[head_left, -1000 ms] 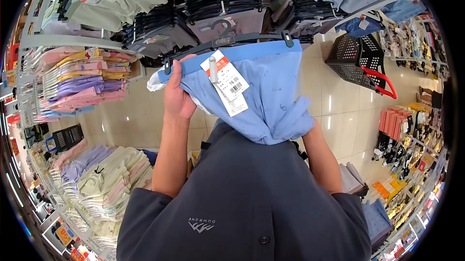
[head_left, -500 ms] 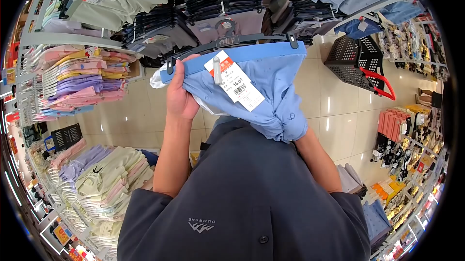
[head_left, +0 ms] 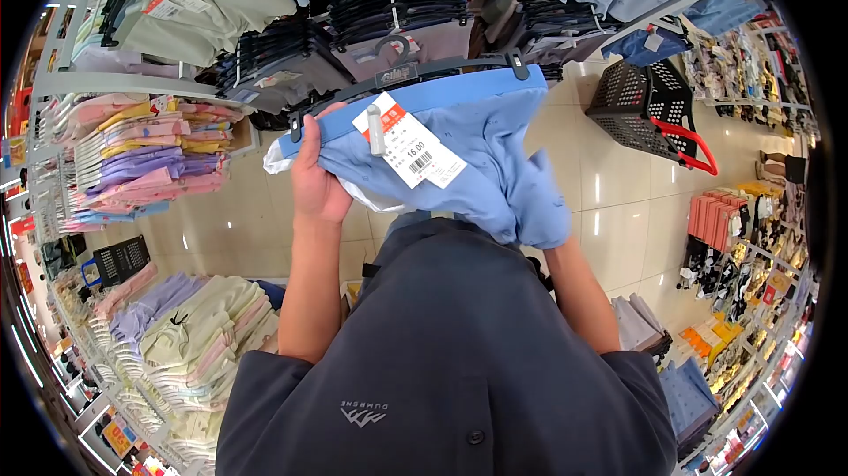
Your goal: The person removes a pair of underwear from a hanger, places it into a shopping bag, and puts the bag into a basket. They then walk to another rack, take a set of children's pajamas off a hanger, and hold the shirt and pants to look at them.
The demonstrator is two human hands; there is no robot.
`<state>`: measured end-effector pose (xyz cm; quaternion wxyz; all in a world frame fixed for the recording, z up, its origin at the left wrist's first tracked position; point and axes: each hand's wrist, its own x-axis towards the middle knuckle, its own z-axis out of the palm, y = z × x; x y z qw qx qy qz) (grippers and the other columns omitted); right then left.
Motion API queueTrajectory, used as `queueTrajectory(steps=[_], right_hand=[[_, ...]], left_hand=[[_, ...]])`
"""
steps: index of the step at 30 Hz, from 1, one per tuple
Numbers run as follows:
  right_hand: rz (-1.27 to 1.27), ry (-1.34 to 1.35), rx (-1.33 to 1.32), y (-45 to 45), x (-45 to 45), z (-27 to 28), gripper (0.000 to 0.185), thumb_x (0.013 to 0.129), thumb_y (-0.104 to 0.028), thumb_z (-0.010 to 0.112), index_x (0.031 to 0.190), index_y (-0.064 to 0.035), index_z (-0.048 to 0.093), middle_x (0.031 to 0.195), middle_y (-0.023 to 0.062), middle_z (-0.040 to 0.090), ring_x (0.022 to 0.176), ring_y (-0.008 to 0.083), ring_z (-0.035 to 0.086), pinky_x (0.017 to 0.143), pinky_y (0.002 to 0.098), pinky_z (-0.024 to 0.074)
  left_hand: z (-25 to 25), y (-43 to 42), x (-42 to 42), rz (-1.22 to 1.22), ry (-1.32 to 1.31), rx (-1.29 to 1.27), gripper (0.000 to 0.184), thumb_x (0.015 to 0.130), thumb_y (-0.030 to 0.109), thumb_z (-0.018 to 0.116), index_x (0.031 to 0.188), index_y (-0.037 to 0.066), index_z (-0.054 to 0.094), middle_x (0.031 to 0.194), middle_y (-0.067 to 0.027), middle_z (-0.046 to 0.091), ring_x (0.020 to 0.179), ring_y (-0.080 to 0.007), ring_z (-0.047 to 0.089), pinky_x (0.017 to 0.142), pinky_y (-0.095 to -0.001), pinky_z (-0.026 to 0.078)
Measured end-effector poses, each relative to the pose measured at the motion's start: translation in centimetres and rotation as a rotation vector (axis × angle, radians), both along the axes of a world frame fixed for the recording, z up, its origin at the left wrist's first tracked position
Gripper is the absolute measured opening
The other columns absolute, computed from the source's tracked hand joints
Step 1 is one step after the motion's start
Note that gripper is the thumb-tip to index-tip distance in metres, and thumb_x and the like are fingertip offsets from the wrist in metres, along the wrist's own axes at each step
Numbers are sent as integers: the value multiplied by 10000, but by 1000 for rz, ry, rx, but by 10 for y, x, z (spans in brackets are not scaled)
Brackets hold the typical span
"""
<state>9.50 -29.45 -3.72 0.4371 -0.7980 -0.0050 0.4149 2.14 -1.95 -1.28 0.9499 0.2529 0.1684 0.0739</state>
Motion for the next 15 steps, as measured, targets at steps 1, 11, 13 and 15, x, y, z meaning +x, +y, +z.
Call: queueTrajectory(steps=[1,11,13,15], right_hand=[[211,-395,22,-9,3,9,526,980,-256,481,1424,-34,306,1372,112,470,1183,236,520,986,369,450],[-585,95,827,-74,-15,-39,783,920,-638,398,1459,-79,294,1451,128,407,1299,285,438,1060,457,392],[-634,271,1125,-79,-10,-35,822,905,-657,413,1468,-74,272,1447,119,403,1299,276,430,1057,449,394],[-672,460,1423,-77,-6,-36,862,890,-676,429,1477,-69,250,1444,110,399,1300,268,422,1053,441,396]], left_hand=[[0,3,0,6,-20,3,470,1014,396,400,1208,-19,505,1227,-173,572,1142,-287,564,1001,-423,446],[5,7,6,15,-38,8,462,1017,380,397,1214,-25,495,1225,-177,572,1142,-294,563,996,-425,447],[5,6,5,25,-30,15,461,1017,378,397,1215,-27,494,1224,-177,571,1143,-294,562,994,-427,448],[6,7,4,0,-36,-11,461,1018,376,397,1217,-29,493,1228,-177,567,1147,-294,558,998,-429,445]])
